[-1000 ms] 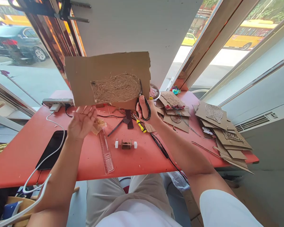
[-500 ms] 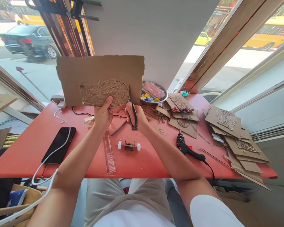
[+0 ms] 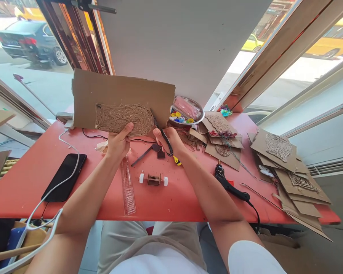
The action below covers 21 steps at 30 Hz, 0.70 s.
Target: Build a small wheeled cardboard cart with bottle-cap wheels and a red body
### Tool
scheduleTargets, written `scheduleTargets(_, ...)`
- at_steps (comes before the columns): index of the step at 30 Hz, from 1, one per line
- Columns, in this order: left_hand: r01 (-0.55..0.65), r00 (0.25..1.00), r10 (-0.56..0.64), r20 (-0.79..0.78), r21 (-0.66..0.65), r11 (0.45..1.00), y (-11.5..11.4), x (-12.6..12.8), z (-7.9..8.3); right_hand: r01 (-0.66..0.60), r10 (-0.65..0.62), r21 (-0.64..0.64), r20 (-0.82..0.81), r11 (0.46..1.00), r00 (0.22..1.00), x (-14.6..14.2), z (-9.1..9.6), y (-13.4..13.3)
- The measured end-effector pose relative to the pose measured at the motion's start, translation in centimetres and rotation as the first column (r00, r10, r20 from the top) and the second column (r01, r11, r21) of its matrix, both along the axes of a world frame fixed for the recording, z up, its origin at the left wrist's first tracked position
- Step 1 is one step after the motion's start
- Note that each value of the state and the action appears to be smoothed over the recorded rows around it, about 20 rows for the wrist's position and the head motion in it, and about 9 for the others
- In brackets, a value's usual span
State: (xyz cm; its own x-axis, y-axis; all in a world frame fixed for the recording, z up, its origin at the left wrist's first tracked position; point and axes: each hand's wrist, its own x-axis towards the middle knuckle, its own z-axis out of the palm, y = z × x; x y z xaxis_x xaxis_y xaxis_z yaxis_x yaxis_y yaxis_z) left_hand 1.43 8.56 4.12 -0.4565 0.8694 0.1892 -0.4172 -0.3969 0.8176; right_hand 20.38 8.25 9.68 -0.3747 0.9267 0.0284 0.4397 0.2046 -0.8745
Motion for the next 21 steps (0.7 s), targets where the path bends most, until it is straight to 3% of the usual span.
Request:
scheduleTargets(7, 0.013, 0.998, -0.011, -0.069, 0.028, 1.000, -0.4, 0.3, 0.5, -0.126, 0.129, 0.064, -0.042, 0.990, 0.991, 0.8, 0.3, -0.2)
scheduleTargets(16, 0.089, 0.987, -0.087, -0.138, 0.008, 0.996, -0.6, 0.1, 0.6, 0.005, -0.010, 0.084, 0.061, 0.996, 0.998, 1.6, 0.6, -1.0)
scheduleTargets(21, 0.087, 0.967, -0.082, -0.243, 0.011, 0.996, -0.4, -0.3, 0.3, -0.093, 0.093, -0.001, 0.052, 0.996, 0.994, 2.8, 1.2, -1.5)
